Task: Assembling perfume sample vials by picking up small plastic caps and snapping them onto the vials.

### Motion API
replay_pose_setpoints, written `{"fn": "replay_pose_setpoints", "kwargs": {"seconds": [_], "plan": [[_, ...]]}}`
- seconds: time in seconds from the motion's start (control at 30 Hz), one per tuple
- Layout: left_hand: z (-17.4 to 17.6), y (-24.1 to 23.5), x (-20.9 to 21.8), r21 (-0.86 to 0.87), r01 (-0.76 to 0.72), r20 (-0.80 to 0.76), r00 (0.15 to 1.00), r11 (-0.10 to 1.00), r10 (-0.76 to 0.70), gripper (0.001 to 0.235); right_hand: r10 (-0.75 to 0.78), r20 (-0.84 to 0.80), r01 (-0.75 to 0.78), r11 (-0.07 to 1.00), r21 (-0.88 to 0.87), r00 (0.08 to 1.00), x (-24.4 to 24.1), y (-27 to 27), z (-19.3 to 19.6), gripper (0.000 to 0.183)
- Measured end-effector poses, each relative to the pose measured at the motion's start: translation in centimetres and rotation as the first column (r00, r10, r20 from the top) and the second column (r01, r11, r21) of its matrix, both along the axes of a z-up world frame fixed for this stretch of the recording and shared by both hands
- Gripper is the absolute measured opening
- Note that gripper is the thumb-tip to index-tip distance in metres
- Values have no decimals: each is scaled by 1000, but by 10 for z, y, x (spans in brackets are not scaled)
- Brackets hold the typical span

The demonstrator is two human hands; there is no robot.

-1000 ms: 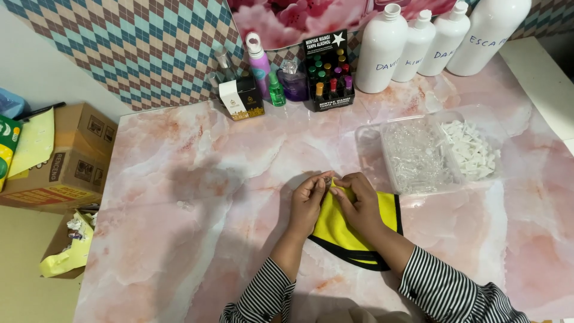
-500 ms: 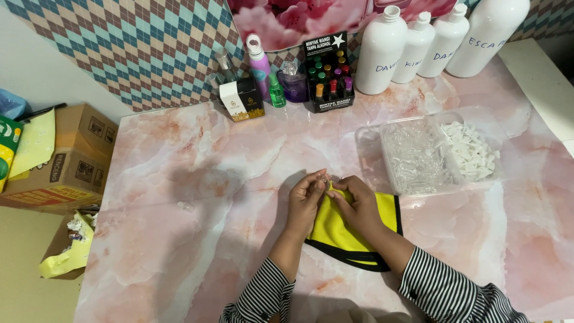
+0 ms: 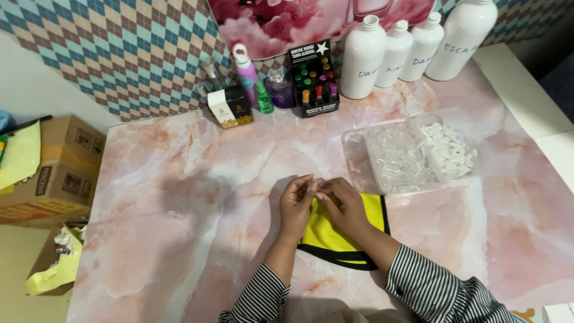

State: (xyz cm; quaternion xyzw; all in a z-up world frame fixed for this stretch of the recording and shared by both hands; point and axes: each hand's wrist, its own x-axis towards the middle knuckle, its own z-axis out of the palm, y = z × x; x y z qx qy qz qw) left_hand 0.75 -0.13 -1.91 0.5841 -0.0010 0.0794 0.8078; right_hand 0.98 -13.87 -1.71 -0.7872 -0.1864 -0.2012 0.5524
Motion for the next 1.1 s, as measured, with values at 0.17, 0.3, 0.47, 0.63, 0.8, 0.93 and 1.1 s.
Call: {"fn": "replay_pose_setpoints", "kwargs": {"seconds": [0.17, 0.3, 0.47, 0.63, 0.8, 0.93, 1.1], "plan": [[-18, 2, 3, 90, -76, 49, 996, 993, 71, 27, -10, 69, 13, 999, -45, 998, -8, 5, 10, 10], [3, -1, -8, 280, -181, 90, 983, 943, 162, 26, 39, 44, -39, 999, -1, 998, -12, 3, 29, 10], [43, -17, -16, 431, -279, 209, 956, 858, 206, 24, 60, 46, -61, 998, 14, 997, -11, -9, 44, 9], [65, -52, -2, 508, -303, 301, 939, 806, 164, 23, 64, 90, -62, 998, -33, 994, 0, -51, 61, 10], [82, -110, 18, 463, -189, 362, 932, 866, 10, 22, -62, 63, 77, 959, -272, 996, 19, -120, 77, 16], [63, -148, 42, 534, -98, 381, 915, 840, -135, 27, -230, 63, 225, 796, -561, 971, 51, -182, 46, 22], [65, -176, 52, 734, -32, 279, 925, 678, -258, 22, -312, -8, 192, 606, -772, 950, 77, -207, 0, 29]]}}
